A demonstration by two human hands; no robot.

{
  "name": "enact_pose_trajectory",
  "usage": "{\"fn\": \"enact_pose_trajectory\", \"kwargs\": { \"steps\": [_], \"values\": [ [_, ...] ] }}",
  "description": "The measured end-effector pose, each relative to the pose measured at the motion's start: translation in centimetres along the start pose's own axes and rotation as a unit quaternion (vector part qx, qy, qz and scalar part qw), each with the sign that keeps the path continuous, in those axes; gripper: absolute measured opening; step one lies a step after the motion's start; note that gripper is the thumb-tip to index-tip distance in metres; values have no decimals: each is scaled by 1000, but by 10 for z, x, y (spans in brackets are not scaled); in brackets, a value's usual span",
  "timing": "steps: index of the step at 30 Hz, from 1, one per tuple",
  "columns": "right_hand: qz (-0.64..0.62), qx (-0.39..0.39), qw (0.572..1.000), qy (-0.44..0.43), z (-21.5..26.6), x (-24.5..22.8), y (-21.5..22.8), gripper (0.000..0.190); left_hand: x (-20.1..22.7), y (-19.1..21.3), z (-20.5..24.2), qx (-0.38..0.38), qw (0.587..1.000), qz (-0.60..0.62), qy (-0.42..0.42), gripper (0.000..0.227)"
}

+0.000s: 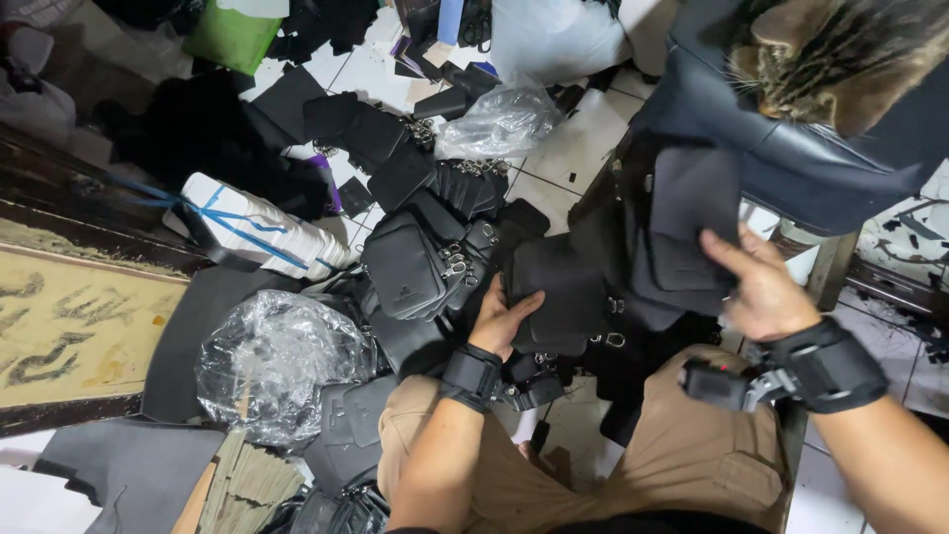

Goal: The person picks up small black pouches from a pile on the floor, opens them to check the interior, and places them into a separate stack. The person handles the pouches one at a time, repeatedly opening and closing them before stacking them.

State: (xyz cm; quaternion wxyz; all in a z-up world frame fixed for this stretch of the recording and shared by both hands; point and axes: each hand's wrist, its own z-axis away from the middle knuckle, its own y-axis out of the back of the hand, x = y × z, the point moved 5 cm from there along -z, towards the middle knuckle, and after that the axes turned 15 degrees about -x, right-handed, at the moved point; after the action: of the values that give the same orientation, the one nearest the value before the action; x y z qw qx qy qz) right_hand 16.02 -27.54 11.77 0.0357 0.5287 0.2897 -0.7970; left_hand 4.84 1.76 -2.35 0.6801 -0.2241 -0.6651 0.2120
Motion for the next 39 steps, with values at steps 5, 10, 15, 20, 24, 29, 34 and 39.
{"fn": "enact_pose_trajectory", "kwargs": {
  "steps": [5, 10, 15, 20, 24, 29, 34, 39],
  "values": [
    [255, 0, 964, -71, 2, 48, -47, 67, -11, 0, -2, 89, 996, 1, 27, 40],
    [264, -71, 957, -99, -4, 83, -43, 65, -4, -6, 3, 99, 995, -18, 28, 42],
    [221, -57, 971, -75, -9, 69, -62, 51, -16, 1, 2, 96, 995, -17, 26, 43],
    [204, -41, 976, -66, -8, 69, -68, 59, -9, -7, 4, 109, 993, -25, 43, 44],
    [255, -39, 963, -75, -13, 88, -62, 54, 6, -17, 8, 109, 992, -49, 45, 47],
    [263, -51, 961, -70, -20, 94, -58, 63, -4, -12, 9, 112, 989, -76, 51, 57],
    [284, -62, 952, -92, -16, 82, -75, 79, -16, -8, 10, 114, 986, -83, 90, 94],
    [398, -75, 894, -193, -18, 104, -71, 97, -3, -25, 13, 62, 976, -163, 127, 119]
  ]
}}
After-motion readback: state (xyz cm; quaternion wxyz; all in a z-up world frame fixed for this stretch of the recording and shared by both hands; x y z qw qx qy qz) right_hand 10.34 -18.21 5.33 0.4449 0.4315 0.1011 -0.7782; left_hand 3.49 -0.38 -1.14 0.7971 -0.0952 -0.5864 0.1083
